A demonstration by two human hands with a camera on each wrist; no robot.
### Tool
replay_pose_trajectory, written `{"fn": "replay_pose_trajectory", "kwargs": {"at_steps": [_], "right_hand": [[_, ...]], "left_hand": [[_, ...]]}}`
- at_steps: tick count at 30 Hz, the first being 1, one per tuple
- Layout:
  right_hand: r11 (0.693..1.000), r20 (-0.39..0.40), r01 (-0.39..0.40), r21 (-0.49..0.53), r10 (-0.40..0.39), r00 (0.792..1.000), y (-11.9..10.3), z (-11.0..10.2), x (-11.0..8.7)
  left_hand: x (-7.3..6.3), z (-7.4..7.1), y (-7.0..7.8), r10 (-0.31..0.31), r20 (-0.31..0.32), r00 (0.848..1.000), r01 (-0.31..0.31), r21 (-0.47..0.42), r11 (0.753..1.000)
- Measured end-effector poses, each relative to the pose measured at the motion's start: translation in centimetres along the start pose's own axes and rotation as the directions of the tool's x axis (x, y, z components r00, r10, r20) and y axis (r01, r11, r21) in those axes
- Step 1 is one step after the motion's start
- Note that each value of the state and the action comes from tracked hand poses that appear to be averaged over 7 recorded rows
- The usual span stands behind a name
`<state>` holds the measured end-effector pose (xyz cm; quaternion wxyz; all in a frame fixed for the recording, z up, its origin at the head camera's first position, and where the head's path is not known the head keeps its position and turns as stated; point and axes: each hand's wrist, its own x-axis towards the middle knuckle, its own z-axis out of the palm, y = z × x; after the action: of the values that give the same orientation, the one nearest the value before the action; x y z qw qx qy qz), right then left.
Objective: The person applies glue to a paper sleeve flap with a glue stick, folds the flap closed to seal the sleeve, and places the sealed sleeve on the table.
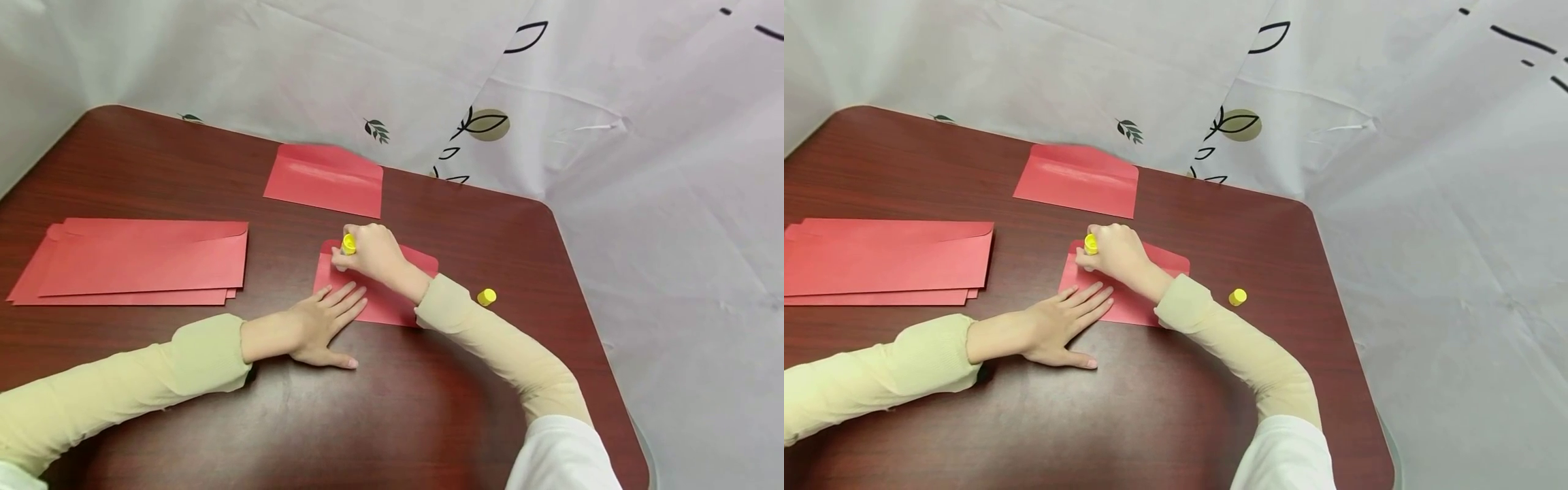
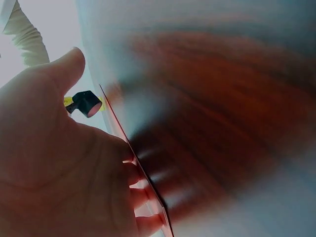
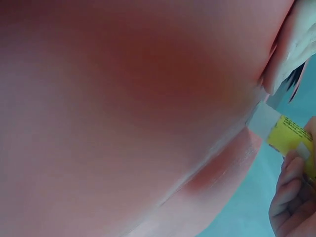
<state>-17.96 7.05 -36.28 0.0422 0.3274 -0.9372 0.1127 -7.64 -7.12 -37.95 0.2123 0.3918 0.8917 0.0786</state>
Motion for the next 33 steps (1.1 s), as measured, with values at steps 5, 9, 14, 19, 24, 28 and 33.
{"fn": "replay_pose_trajectory", "kwargs": {"at_steps": [5, 9, 14, 19, 24, 28, 33], "right_hand": [[1.0, -0.029, -0.006, 0.01, 0.006, 1.0, 0.9, -0.2, -0.9], [1.0, -0.065, 0.003, 0.029, -0.001, 0.998, 1.7, -0.2, -1.7], [0.999, -0.09, -0.002, 0.045, 0.006, 0.996, 2.7, -0.4, -2.7], [0.998, -0.102, -0.033, 0.044, 0.038, 0.994, 4.0, -0.7, -3.9], [0.994, -0.083, -0.094, 0.064, 0.099, 0.992, 5.1, -1.2, -5.1], [0.986, -0.064, -0.146, 0.084, 0.151, 0.986, 5.9, -1.6, -6.0], [0.976, -0.056, -0.193, 0.102, 0.199, 0.978, 7.0, -2.2, -7.2]], "left_hand": [[-0.1, 0.0, 0.1, -0.001, -0.005, 1.0, 0.001, 0.013, 1.0], [-0.1, -0.2, 0.3, -0.015, 0.002, 1.0, 0.015, 0.021, 1.0], [-0.1, -0.3, 0.5, -0.036, 0.03, 0.999, 0.035, 0.028, 0.999], [0.0, -0.3, 0.5, -0.039, 0.04, 0.998, 0.038, 0.037, 0.999], [0.1, -0.3, 0.5, -0.039, 0.044, 0.998, 0.037, 0.032, 0.999], [0.0, -0.4, 0.5, -0.036, 0.049, 0.998, 0.035, 0.018, 0.999], [0.0, -0.4, 0.5, -0.032, 0.047, 0.998, 0.031, 0.022, 0.999]]}}
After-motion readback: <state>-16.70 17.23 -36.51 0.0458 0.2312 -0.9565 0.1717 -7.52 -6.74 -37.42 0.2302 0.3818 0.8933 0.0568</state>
